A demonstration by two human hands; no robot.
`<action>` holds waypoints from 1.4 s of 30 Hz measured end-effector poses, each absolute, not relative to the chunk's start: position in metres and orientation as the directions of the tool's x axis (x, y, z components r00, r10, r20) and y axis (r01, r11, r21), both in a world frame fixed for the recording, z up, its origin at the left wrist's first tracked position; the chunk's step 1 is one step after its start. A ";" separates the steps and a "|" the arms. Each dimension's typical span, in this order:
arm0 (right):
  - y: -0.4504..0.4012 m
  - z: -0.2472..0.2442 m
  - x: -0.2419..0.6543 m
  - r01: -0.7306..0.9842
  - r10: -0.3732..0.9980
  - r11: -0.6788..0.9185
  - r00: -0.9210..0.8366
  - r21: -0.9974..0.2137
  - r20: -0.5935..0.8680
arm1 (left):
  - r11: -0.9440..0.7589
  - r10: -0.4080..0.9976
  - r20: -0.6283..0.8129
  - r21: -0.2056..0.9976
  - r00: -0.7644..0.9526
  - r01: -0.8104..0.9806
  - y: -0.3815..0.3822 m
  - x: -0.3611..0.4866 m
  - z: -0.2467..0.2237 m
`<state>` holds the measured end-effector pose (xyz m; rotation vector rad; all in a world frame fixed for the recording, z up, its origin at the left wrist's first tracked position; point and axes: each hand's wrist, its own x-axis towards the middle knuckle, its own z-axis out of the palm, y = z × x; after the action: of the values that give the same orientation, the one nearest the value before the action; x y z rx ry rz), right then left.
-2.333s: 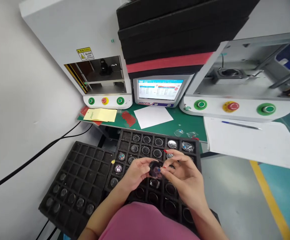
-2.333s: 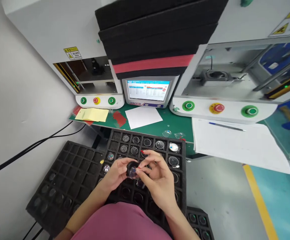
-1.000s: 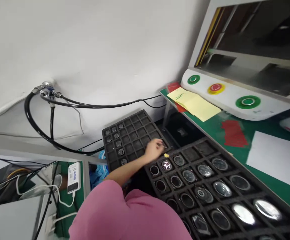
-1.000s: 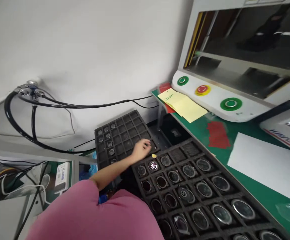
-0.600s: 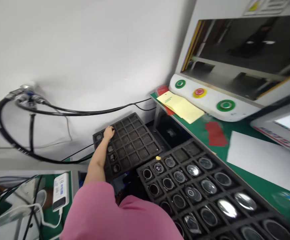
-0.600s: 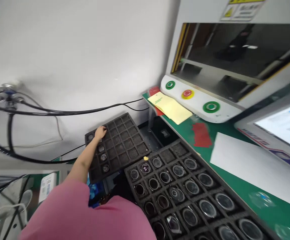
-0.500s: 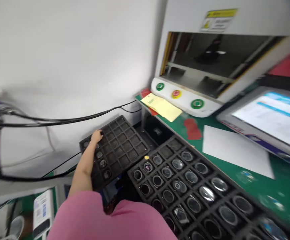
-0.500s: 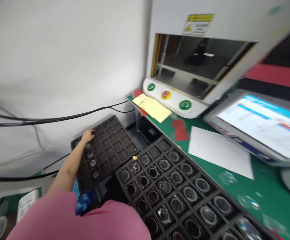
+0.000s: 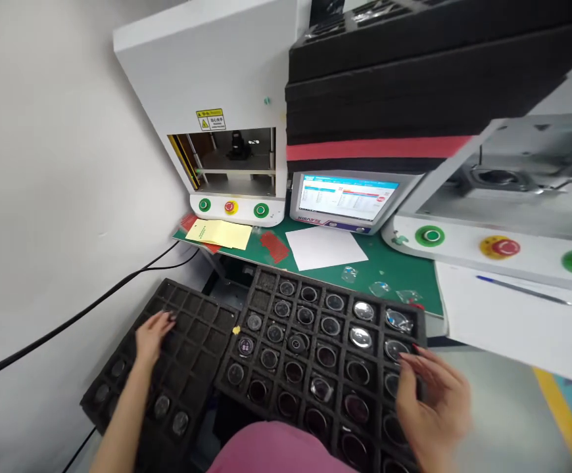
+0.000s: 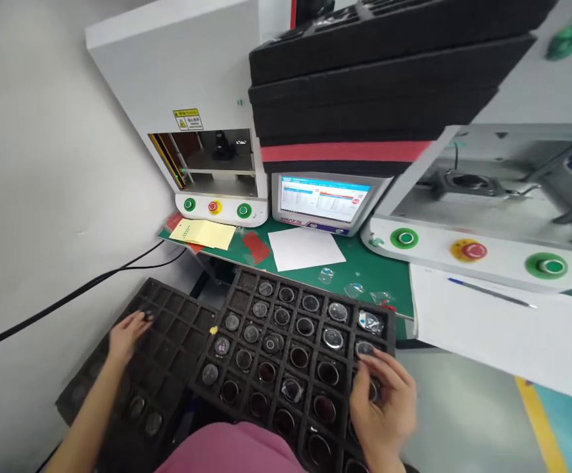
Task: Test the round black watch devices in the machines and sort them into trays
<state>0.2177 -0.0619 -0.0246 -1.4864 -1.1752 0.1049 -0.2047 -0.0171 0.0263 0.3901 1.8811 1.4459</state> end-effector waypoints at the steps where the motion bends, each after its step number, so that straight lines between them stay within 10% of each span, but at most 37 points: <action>1: -0.060 -0.020 0.212 0.561 0.723 0.229 0.449 -0.795 0.525 | 0.340 0.665 -0.421 0.906 -0.617 -0.252 -0.018 -0.189 0.026; 5: -0.050 0.005 0.188 0.322 0.818 0.381 0.319 -0.867 0.479 | 0.464 0.797 -0.581 0.764 -0.165 -0.449 -0.011 -0.097 0.015; 13: -0.030 0.038 0.172 -0.161 0.925 0.325 0.259 -0.932 0.277 | 0.623 0.780 -0.453 0.630 0.432 -0.464 -0.013 0.031 0.013; 21: -0.029 0.044 0.201 -0.316 0.936 0.279 0.302 -0.907 0.183 | 0.607 0.790 -0.424 0.643 0.443 -0.467 -0.010 0.036 0.021; 32: 0.152 -0.022 0.336 0.109 0.859 0.004 0.509 -0.994 0.060 | 0.584 0.811 -0.451 0.649 0.372 -0.488 -0.015 0.014 0.031; 42: 0.099 0.010 0.289 0.273 0.842 0.130 0.477 -0.953 0.251 | 0.480 0.869 -0.334 0.746 0.365 -0.462 -0.015 0.011 0.066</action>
<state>0.2891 0.0989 0.0096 -1.4266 -1.0504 0.5502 0.0108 -0.0153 0.0658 0.6002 0.7936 0.9245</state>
